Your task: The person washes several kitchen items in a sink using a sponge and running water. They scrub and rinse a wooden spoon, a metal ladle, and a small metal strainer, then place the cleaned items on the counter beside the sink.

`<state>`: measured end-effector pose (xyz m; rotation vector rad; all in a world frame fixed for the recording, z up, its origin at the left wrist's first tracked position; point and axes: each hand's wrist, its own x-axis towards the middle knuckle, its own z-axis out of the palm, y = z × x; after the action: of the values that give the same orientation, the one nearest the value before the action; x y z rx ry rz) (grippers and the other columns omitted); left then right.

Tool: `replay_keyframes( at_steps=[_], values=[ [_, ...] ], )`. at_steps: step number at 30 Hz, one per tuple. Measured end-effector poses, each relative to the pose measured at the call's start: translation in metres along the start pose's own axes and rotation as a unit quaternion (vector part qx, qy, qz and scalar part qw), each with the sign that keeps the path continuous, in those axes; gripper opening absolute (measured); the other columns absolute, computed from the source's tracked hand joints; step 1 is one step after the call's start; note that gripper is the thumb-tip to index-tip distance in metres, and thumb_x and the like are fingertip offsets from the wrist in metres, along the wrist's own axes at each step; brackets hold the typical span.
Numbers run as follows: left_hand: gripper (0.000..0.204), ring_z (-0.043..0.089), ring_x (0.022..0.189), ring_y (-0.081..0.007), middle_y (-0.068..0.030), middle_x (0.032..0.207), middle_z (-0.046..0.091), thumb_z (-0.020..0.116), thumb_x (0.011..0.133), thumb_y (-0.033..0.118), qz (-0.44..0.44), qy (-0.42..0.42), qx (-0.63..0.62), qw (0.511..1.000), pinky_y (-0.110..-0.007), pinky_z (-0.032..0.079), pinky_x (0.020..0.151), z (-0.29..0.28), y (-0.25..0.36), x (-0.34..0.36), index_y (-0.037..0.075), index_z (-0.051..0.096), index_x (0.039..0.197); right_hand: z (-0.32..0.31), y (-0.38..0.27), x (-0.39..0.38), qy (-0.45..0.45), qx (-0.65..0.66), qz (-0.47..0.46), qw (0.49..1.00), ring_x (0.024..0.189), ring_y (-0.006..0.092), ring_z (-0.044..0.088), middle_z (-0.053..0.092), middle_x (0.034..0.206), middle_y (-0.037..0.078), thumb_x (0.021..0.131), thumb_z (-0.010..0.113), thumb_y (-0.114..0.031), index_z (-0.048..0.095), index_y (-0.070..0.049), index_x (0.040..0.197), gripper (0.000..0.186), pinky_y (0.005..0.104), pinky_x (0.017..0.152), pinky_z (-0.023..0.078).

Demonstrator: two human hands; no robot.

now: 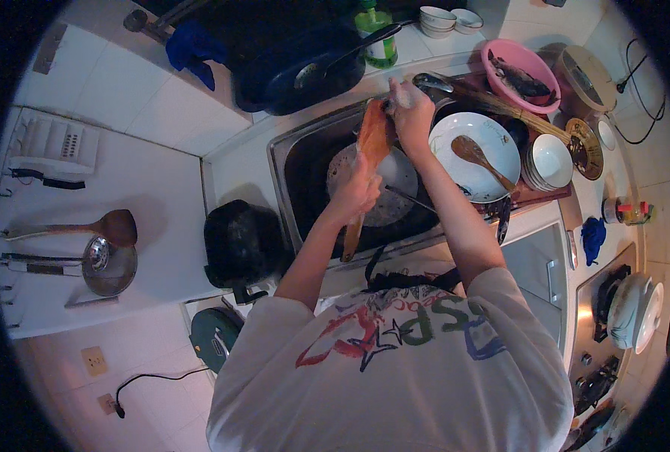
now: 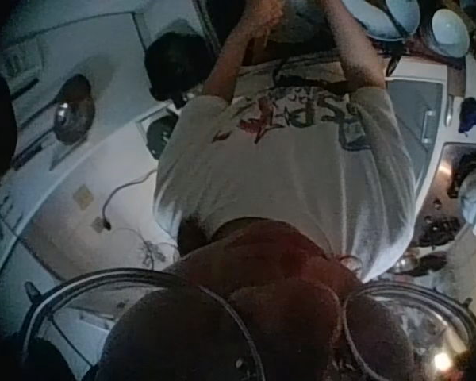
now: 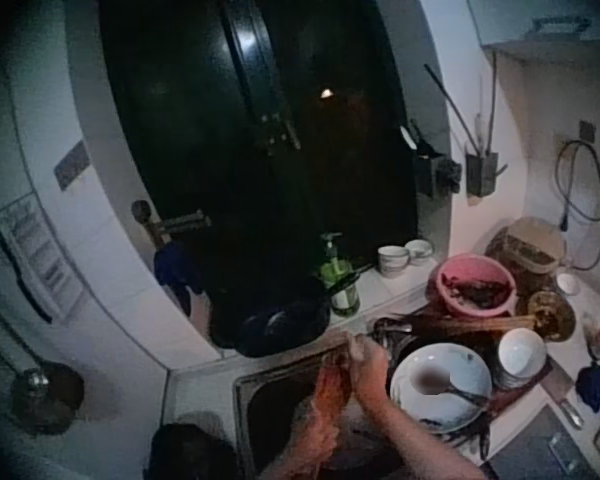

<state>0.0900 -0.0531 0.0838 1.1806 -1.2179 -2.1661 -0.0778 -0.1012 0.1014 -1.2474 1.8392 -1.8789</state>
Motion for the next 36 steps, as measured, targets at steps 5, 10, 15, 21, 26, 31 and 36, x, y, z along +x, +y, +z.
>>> replay_keyframes(
  at_steps=[5, 10, 15, 21, 26, 31, 36],
  values=[
    [0.051, 0.032, 0.036, -0.0081, 0.0023, 0.050, 0.036, 0.029, 0.092, 0.063, 0.061, -0.014, 0.006, 0.998, -0.022, 0.024, 0.033, 0.003, -0.001, 0.004, 0.015, 0.044, 0.086, 0.015, 0.011, -0.014, 0.096, 0.235, 0.170, 0.952, 0.059, 0.0127, 0.050, 0.058, 0.066, 0.004, 0.092, 0.057, -0.027, 0.062, 0.000, 0.076, 0.032, 0.0309, 0.057, 0.042],
    [0.051, 0.033, 0.035, -0.0077, 0.0016, 0.051, 0.040, 0.033, 0.091, 0.063, 0.037, 0.057, -0.081, 0.994, -0.022, 0.026, 0.033, 0.001, -0.001, 0.021, 0.014, 0.047, 0.085, 0.025, 0.004, -0.043, 0.010, 0.436, 0.208, 0.875, 0.070, 0.0088, 0.049, 0.057, 0.079, -0.001, 0.092, 0.056, -0.027, 0.062, -0.002, 0.092, 0.026, 0.0247, 0.062, 0.042],
    [0.060, 0.033, 0.033, -0.0091, 0.0016, 0.047, 0.041, 0.029, 0.088, 0.069, 0.065, -0.033, -0.135, 0.988, -0.023, 0.024, 0.032, -0.021, 0.001, 0.035, 0.013, 0.050, 0.082, 0.017, -0.005, -0.069, -0.139, 0.458, 0.232, 0.847, 0.095, 0.0133, 0.056, 0.056, 0.108, 0.006, 0.091, 0.057, -0.016, 0.044, -0.001, 0.127, 0.041, 0.0272, 0.083, 0.047],
    [0.066, 0.030, 0.032, -0.0087, 0.0041, 0.042, 0.031, 0.028, 0.084, 0.074, 0.010, -0.119, -0.144, 0.982, -0.023, 0.021, 0.033, -0.024, 0.000, 0.019, 0.013, 0.048, 0.072, -0.005, -0.005, -0.070, -0.246, 0.404, 0.190, 0.860, 0.092, 0.0126, 0.056, 0.059, 0.104, 0.005, 0.090, 0.058, -0.018, 0.050, -0.003, 0.121, 0.035, 0.0275, 0.081, 0.047],
    [0.071, 0.028, 0.035, -0.0090, 0.0035, 0.042, 0.028, 0.023, 0.083, 0.077, -0.053, -0.045, -0.062, 0.996, -0.024, 0.021, 0.035, -0.014, 0.011, 0.002, 0.014, 0.036, 0.054, -0.023, -0.003, -0.019, -0.145, 0.149, 0.065, 0.976, 0.070, 0.0086, 0.049, 0.058, 0.076, -0.001, 0.093, 0.055, -0.022, 0.059, -0.002, 0.094, 0.020, 0.0228, 0.063, 0.041],
    [0.072, 0.028, 0.034, -0.0090, 0.0036, 0.042, 0.029, 0.021, 0.082, 0.079, -0.055, -0.113, -0.051, 0.991, -0.023, 0.021, 0.035, -0.014, 0.015, -0.008, 0.015, 0.034, 0.052, -0.028, -0.009, -0.001, -0.251, 0.357, 0.272, 0.858, 0.067, 0.0085, 0.050, 0.057, 0.079, -0.003, 0.091, 0.058, -0.022, 0.059, -0.008, 0.096, 0.015, 0.0225, 0.061, 0.040],
    [0.074, 0.028, 0.030, -0.0098, 0.0032, 0.039, 0.029, 0.018, 0.085, 0.075, 0.038, -0.081, -0.007, 0.996, -0.023, 0.023, 0.034, -0.009, 0.014, -0.008, 0.013, 0.037, 0.051, -0.035, -0.014, -0.045, -0.347, 0.346, 0.278, 0.826, 0.069, 0.0074, 0.051, 0.055, 0.082, -0.004, 0.088, 0.062, -0.022, 0.058, -0.009, 0.098, 0.017, 0.0222, 0.056, 0.039]
  ],
)
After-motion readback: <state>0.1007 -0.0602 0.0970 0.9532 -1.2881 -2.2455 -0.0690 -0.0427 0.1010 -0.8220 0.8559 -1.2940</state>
